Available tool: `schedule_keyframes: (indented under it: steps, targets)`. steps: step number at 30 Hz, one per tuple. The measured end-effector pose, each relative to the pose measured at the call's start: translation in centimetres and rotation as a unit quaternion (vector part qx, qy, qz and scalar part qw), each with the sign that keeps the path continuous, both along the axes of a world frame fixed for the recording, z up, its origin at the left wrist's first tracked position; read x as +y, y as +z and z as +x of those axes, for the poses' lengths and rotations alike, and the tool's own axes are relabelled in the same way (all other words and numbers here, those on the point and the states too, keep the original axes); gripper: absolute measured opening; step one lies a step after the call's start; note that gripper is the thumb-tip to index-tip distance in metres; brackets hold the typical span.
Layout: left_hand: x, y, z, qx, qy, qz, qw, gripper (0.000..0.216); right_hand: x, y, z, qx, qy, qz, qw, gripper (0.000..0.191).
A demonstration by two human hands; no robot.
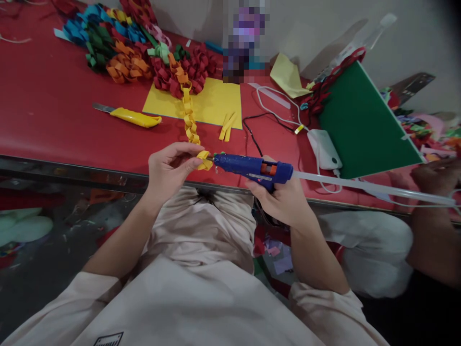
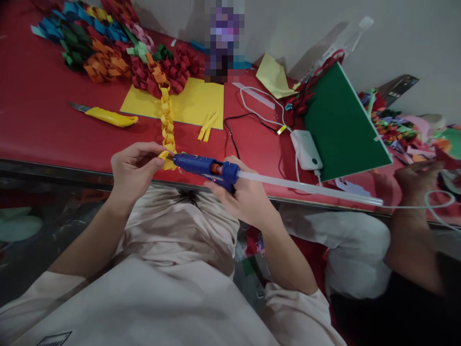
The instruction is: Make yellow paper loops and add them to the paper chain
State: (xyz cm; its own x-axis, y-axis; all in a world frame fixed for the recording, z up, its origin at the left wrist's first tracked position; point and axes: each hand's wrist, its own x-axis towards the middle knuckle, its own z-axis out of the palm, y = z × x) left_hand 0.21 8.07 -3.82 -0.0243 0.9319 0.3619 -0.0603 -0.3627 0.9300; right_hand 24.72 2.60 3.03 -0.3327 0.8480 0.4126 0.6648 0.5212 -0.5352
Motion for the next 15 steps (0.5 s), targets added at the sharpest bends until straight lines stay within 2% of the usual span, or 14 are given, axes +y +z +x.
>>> schedule_keyframes:
  steps: [15]
  targets:
    - [0.03, 0.06, -0.06, 0.01, 0.008, 0.005, 1.0, 0.027, 0.0, -0.35, 0.21, 0.011, 0.002, -0.002, 1.0, 0.015]
